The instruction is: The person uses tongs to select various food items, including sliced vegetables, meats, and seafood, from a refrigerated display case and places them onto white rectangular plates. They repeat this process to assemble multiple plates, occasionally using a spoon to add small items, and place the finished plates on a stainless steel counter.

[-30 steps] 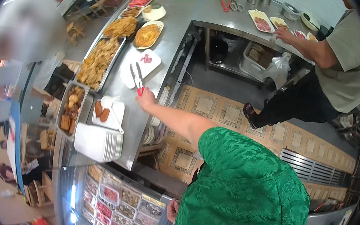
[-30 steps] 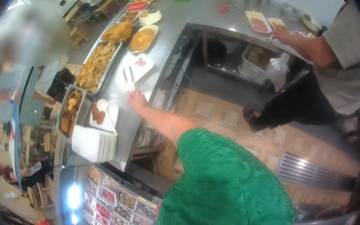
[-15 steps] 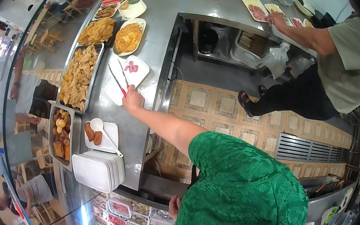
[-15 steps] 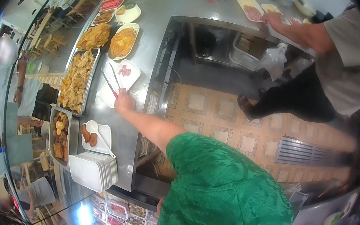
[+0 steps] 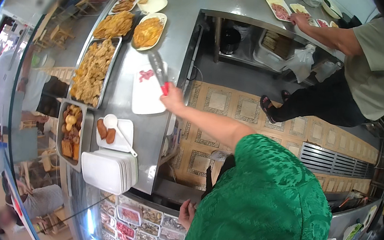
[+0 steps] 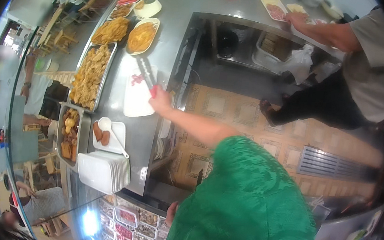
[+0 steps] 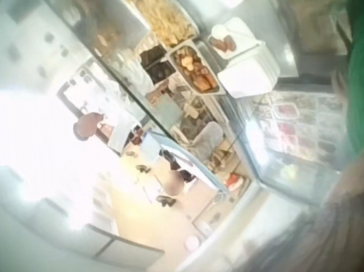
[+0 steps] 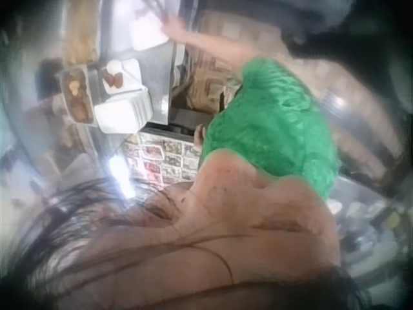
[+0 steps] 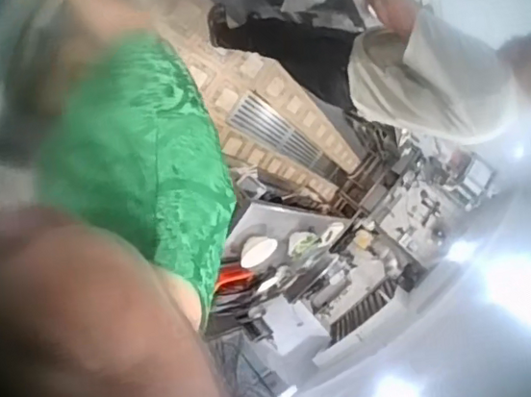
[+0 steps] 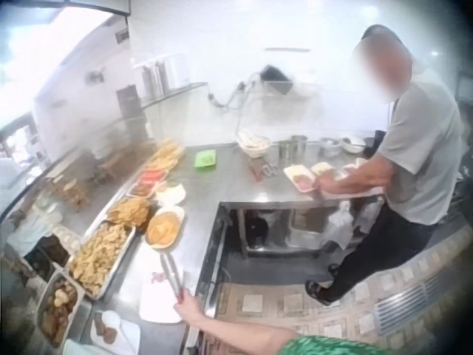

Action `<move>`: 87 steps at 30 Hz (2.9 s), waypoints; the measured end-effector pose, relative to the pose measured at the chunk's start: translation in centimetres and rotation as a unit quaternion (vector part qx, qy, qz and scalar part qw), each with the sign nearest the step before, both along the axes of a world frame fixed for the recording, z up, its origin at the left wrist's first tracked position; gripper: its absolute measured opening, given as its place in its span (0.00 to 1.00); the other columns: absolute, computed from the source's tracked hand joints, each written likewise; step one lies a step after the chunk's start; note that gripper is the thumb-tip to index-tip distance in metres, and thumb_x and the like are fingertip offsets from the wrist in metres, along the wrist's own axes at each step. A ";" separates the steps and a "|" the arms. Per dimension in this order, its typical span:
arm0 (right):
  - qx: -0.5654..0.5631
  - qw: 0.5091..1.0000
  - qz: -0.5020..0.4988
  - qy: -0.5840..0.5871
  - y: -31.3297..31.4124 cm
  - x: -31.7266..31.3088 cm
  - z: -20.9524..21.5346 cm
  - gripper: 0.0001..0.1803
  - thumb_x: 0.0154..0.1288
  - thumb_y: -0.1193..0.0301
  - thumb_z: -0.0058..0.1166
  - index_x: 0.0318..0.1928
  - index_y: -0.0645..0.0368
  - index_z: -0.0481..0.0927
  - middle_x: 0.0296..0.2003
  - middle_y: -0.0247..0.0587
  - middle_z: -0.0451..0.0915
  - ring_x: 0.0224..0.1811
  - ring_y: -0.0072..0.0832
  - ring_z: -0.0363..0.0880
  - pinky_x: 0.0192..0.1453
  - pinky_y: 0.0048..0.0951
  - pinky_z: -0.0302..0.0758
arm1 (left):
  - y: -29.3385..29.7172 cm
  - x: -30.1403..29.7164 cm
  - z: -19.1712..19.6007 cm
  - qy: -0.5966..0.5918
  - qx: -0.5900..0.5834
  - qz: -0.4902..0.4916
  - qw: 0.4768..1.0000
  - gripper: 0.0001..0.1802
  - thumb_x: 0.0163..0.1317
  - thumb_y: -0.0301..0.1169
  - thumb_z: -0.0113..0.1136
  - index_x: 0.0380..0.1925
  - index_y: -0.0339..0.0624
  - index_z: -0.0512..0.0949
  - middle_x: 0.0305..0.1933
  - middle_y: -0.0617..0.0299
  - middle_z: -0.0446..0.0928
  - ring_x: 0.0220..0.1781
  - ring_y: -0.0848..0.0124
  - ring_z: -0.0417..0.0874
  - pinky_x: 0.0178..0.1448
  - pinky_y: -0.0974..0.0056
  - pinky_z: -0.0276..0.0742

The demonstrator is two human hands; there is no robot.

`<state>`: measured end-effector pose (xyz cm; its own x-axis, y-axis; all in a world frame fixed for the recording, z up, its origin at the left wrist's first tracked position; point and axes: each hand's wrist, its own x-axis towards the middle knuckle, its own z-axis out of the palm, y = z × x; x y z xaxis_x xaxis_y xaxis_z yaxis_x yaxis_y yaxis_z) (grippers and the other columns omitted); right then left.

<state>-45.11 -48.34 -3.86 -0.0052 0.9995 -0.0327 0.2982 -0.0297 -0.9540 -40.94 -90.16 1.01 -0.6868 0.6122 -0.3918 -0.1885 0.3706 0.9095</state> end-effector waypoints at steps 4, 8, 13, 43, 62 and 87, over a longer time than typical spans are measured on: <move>0.015 0.997 0.065 0.038 -7.6 7.0 1.6 0.17 0.45 0.74 0.52 0.40 0.62 0.69 0.29 0.51 0.76 0.33 0.42 0.77 0.39 0.37 0.73 | -0.9 1.3 2.1 0.006 -0.062 -0.050 0.997 0.11 0.63 0.28 0.53 0.43 0.36 0.75 0.35 0.60 0.79 0.33 0.78 0.75 0.38 0.74 0.71; -0.019 0.985 0.166 0.051 -18.9 9.7 4.5 0.17 0.46 0.75 0.51 0.41 0.63 0.70 0.30 0.43 0.75 0.33 0.32 0.74 0.39 0.34 0.72 | -5.2 1.7 1.3 -0.168 0.110 -0.007 0.980 0.26 0.64 0.34 0.51 0.60 0.35 0.60 0.50 0.48 0.74 0.49 0.63 0.77 0.53 0.60 0.73; -0.006 0.969 0.234 0.073 -30.5 12.9 6.6 0.19 0.45 0.76 0.52 0.42 0.65 0.72 0.28 0.40 0.75 0.30 0.24 0.74 0.36 0.27 0.73 | -7.4 3.2 3.3 -0.289 0.344 0.035 0.893 0.34 0.67 0.40 0.45 0.66 0.44 0.42 0.64 0.44 0.58 0.63 0.55 0.65 0.60 0.51 0.67; 0.202 0.553 0.764 -0.265 -57.0 -13.0 5.2 0.17 0.56 0.58 0.54 0.40 0.56 0.71 0.33 0.45 0.78 0.38 0.41 0.77 0.41 0.38 0.72 | -42.5 -10.5 -4.9 -0.208 0.383 0.442 0.784 0.24 0.68 0.39 0.40 0.61 0.40 0.57 0.62 0.52 0.63 0.61 0.54 0.67 0.59 0.49 0.69; 0.348 0.411 0.721 -0.436 -78.2 -42.4 -7.0 0.14 0.50 0.73 0.58 0.41 0.53 0.82 0.41 0.38 0.81 0.44 0.34 0.80 0.36 0.41 0.79 | -45.4 -20.2 -13.2 -0.268 0.386 0.567 0.677 0.22 0.68 0.37 0.41 0.59 0.40 0.59 0.56 0.52 0.69 0.53 0.57 0.74 0.52 0.54 0.76; 0.320 0.390 0.797 -0.332 -83.8 -43.5 -6.1 0.10 0.55 0.74 0.49 0.38 0.55 0.81 0.35 0.42 0.81 0.39 0.37 0.81 0.37 0.36 0.77 | -46.3 -23.8 -16.4 -0.266 0.424 0.583 0.640 0.22 0.66 0.37 0.46 0.58 0.45 0.60 0.56 0.54 0.68 0.53 0.58 0.74 0.52 0.53 0.76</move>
<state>-88.61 -132.13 -9.96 -0.8396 -0.4513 -0.3023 -0.3609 0.8794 -0.3105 -64.74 -136.48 -15.43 -0.7778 -0.0468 -0.6268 -0.2538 -0.8890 0.3812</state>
